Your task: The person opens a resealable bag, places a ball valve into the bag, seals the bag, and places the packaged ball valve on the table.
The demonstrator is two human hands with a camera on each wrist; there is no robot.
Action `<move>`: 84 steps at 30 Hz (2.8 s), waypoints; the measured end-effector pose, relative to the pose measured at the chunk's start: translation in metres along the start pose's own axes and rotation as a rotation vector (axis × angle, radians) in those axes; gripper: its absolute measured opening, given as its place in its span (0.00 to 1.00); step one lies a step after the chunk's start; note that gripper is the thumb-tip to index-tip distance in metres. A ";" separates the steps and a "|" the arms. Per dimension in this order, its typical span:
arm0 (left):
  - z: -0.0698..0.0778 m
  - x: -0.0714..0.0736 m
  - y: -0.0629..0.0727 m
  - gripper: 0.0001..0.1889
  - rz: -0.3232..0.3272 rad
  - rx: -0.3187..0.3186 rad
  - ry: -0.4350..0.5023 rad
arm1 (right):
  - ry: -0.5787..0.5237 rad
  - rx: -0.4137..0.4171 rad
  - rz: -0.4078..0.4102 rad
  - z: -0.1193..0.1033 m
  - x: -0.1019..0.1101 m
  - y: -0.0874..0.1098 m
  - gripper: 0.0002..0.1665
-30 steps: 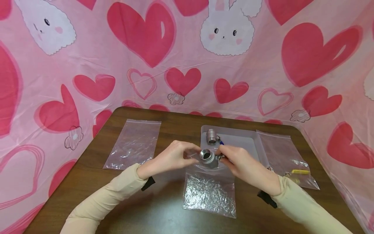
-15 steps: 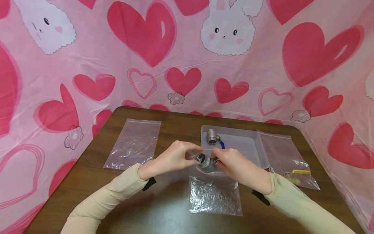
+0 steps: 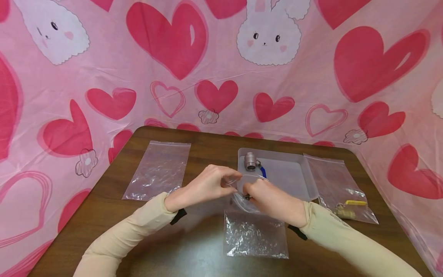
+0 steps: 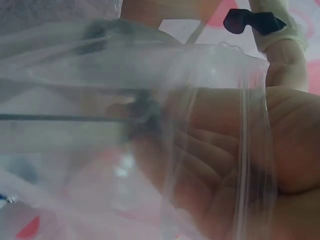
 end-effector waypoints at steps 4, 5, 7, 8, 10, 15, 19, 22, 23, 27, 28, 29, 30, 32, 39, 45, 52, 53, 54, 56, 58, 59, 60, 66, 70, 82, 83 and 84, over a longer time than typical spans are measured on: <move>0.001 -0.001 0.000 0.17 -0.012 -0.002 0.003 | -0.064 -0.037 -0.041 0.001 -0.008 -0.002 0.15; 0.001 -0.002 0.001 0.18 -0.013 -0.007 -0.001 | -0.081 -0.046 -0.052 0.001 -0.010 -0.002 0.15; 0.000 -0.003 0.001 0.18 -0.020 -0.010 -0.006 | -0.113 -0.053 -0.069 0.000 -0.014 -0.003 0.15; 0.000 -0.004 0.001 0.18 -0.023 -0.008 -0.007 | -0.126 -0.051 -0.073 0.000 -0.016 -0.003 0.15; 0.000 -0.005 0.002 0.17 -0.024 -0.015 -0.017 | -0.137 -0.036 -0.068 -0.002 -0.021 -0.005 0.14; 0.001 -0.008 0.002 0.17 -0.038 -0.012 -0.013 | -0.169 -0.034 -0.131 -0.002 -0.036 -0.006 0.13; 0.000 -0.010 0.004 0.17 -0.049 -0.001 -0.006 | -0.191 -0.068 -0.207 -0.001 -0.045 -0.005 0.10; -0.001 -0.011 0.005 0.17 -0.050 0.007 -0.004 | -0.179 -0.065 -0.196 -0.001 -0.041 -0.004 0.10; -0.001 -0.010 0.005 0.17 -0.049 0.009 -0.003 | -0.159 -0.053 -0.176 -0.002 -0.037 -0.005 0.11; -0.001 -0.010 0.005 0.17 -0.058 0.016 0.002 | -0.142 -0.017 -0.100 -0.007 -0.013 -0.003 0.13; -0.002 -0.009 0.005 0.17 -0.062 0.018 0.004 | -0.152 -0.013 -0.088 -0.008 -0.006 -0.002 0.13; -0.002 -0.009 0.004 0.17 -0.065 0.020 0.008 | -0.160 -0.005 -0.072 -0.009 0.002 -0.001 0.13; -0.002 -0.009 0.004 0.17 -0.068 0.021 0.010 | -0.171 0.000 -0.058 -0.009 0.010 0.001 0.11; -0.002 -0.009 0.004 0.17 -0.073 0.022 0.010 | -0.155 0.015 -0.004 -0.011 0.025 0.007 0.09; -0.003 -0.008 0.004 0.16 -0.074 0.016 0.020 | -0.049 -0.011 0.174 -0.005 0.059 0.032 0.22; -0.004 -0.007 0.004 0.15 -0.064 0.005 0.032 | -0.015 -0.151 0.037 0.011 0.045 0.047 0.47; -0.009 -0.007 0.008 0.26 -0.084 0.026 0.079 | -0.014 -0.172 0.081 0.027 0.040 0.057 0.27; -0.010 -0.007 0.008 0.28 -0.090 0.026 0.080 | -0.019 -0.160 0.104 0.029 0.041 0.057 0.22; -0.011 -0.007 0.009 0.28 -0.096 0.025 0.080 | -0.023 -0.152 0.128 0.031 0.043 0.058 0.19; -0.011 -0.007 0.010 0.26 -0.102 0.015 0.069 | -0.038 -0.129 0.167 0.035 0.047 0.059 0.15; -0.010 -0.005 0.011 0.21 -0.099 -0.013 0.048 | -0.057 -0.111 0.199 0.039 0.050 0.060 0.13; -0.010 -0.004 0.011 0.19 -0.095 -0.024 0.038 | -0.072 -0.106 0.206 0.041 0.051 0.060 0.13; -0.010 -0.003 0.011 0.17 -0.090 -0.034 0.030 | -0.091 -0.102 0.210 0.043 0.051 0.061 0.12; -0.011 0.004 0.012 0.14 -0.063 -0.057 0.058 | -0.210 -0.144 0.181 0.056 0.052 0.065 0.09; -0.014 0.011 0.011 0.16 -0.034 -0.023 0.133 | -0.237 -0.186 0.174 0.061 0.054 0.066 0.08; -0.019 0.036 0.009 0.05 0.114 0.040 0.100 | -0.264 -0.241 0.239 0.069 0.062 0.070 0.07; -0.018 0.037 0.009 0.05 0.120 0.038 0.090 | -0.264 -0.245 0.244 0.070 0.063 0.071 0.07; -0.017 0.039 0.009 0.05 0.125 0.035 0.082 | -0.262 -0.248 0.248 0.070 0.063 0.071 0.07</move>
Point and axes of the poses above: each hand's wrist, its own y-axis away from the middle knuckle, its own x-axis out of the back of the hand, z = x × y, the point moved 8 cm from there along -y, towards the middle knuckle, and after that the axes turned 4 degrees about y, right-handed, at the moved point
